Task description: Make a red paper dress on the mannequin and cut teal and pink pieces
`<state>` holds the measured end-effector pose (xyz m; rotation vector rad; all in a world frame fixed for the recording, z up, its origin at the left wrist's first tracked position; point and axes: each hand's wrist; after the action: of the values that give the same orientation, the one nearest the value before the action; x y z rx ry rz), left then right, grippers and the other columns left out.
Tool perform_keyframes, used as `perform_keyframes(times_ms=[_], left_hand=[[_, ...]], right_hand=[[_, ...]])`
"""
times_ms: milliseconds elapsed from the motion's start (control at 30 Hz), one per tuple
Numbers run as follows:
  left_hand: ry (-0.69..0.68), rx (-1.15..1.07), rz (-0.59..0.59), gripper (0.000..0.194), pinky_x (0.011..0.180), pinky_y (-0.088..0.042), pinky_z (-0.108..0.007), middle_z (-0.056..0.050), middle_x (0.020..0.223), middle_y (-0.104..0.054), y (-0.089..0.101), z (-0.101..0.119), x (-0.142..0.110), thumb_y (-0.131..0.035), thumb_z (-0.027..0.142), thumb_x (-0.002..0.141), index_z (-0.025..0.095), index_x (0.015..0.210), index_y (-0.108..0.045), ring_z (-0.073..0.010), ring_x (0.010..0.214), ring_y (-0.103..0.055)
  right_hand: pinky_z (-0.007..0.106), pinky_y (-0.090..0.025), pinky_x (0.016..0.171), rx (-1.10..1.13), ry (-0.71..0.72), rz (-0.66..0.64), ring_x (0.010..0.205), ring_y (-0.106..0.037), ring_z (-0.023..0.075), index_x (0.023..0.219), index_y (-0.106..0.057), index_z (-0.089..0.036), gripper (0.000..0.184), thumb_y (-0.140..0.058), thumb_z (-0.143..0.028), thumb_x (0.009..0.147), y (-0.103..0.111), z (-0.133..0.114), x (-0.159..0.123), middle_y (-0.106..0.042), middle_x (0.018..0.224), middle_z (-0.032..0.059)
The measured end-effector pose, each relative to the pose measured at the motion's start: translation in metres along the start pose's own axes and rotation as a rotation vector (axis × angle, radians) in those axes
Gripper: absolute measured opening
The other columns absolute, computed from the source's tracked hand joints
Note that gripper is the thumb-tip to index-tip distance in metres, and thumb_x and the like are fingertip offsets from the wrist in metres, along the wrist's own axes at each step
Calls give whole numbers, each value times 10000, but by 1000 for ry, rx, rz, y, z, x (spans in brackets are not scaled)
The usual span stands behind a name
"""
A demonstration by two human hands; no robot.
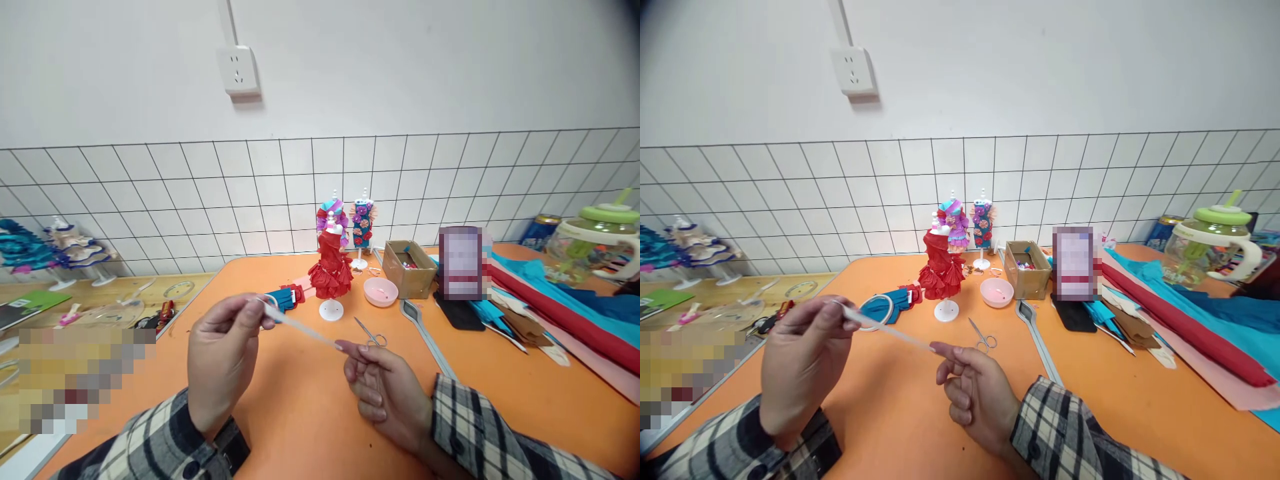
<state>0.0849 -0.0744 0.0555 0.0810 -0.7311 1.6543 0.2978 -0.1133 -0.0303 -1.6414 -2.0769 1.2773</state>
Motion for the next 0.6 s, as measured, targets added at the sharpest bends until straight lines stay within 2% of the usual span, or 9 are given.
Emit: perform_keyframes(times_ms=[33,67,100,200,267,333,433,500,600], left_hand=[[-3,-25,22,194,587,-523,-141,25,730,-707,-2,7,5,-872,311,639,218,764,-756,-64,586,-601],[62,-27,2,205,587,-522,-134,26,705,-698,-2,13,9,-869,322,643,214,775,-758,-61,582,-601],[193,-10,-67,222,582,-522,-131,19,688,-694,-2,17,13,-872,324,637,201,786,-761,-63,579,-608],[754,99,-442,293,638,-544,-166,-39,738,-721,0,15,17,-874,322,631,146,840,-770,-90,626,-643],[917,176,-630,277,659,-540,-186,-54,757,-728,-1,2,14,-849,348,663,132,815,-765,-99,642,-648],[921,278,-718,275,642,-527,-201,-49,736,-728,-5,-18,8,-824,377,684,138,803,-760,-104,625,-642],[792,392,-660,287,646,-513,-223,-36,690,-709,-11,-42,-1,-791,392,693,134,811,-751,-121,638,-635],[733,453,-622,292,639,-507,-244,-33,661,-698,-12,-49,-5,-775,385,687,126,817,-744,-136,632,-630],[679,500,-640,261,620,-493,-255,-25,629,-679,-12,-49,-14,-731,372,704,122,782,-731,-136,596,-605]], right_hand=[[152,-176,340,7,22,28,379,-247,17,1030,-687,-137,328,-596,-344,792,2,1,1,-550,662,-22],[150,-180,341,-7,51,54,382,-246,17,985,-696,-133,309,-606,-350,784,4,1,4,-536,645,-25],[148,-189,341,-43,100,75,388,-255,18,934,-703,-129,292,-619,-360,776,5,-2,6,-520,630,-27],[151,-305,362,-299,337,30,461,-391,42,897,-717,-132,317,-677,-414,756,3,-21,12,-559,697,0],[177,-449,465,-534,447,-24,636,-553,103,961,-718,-146,371,-706,-450,750,-4,-36,14,-633,821,49],[209,-509,541,-694,493,-33,774,-612,153,977,-709,-152,398,-688,-488,766,-11,-44,14,-666,887,78],[213,-511,508,-830,486,42,744,-625,160,944,-694,-156,370,-695,-470,748,-16,-38,15,-665,822,60],[207,-499,469,-885,464,104,693,-619,154,894,-686,-152,340,-713,-442,719,-16,-29,14,-648,760,42],[215,-492,435,-906,452,162,670,-620,162,912,-675,-153,366,-720,-440,689,-15,-20,13,-645,767,39]])
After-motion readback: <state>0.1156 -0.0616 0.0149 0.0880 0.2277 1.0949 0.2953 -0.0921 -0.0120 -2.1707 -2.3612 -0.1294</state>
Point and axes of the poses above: each hand's wrist, its own x-axis towards the middle knuckle, its own y-axis out of the back of the hand, z = x × y
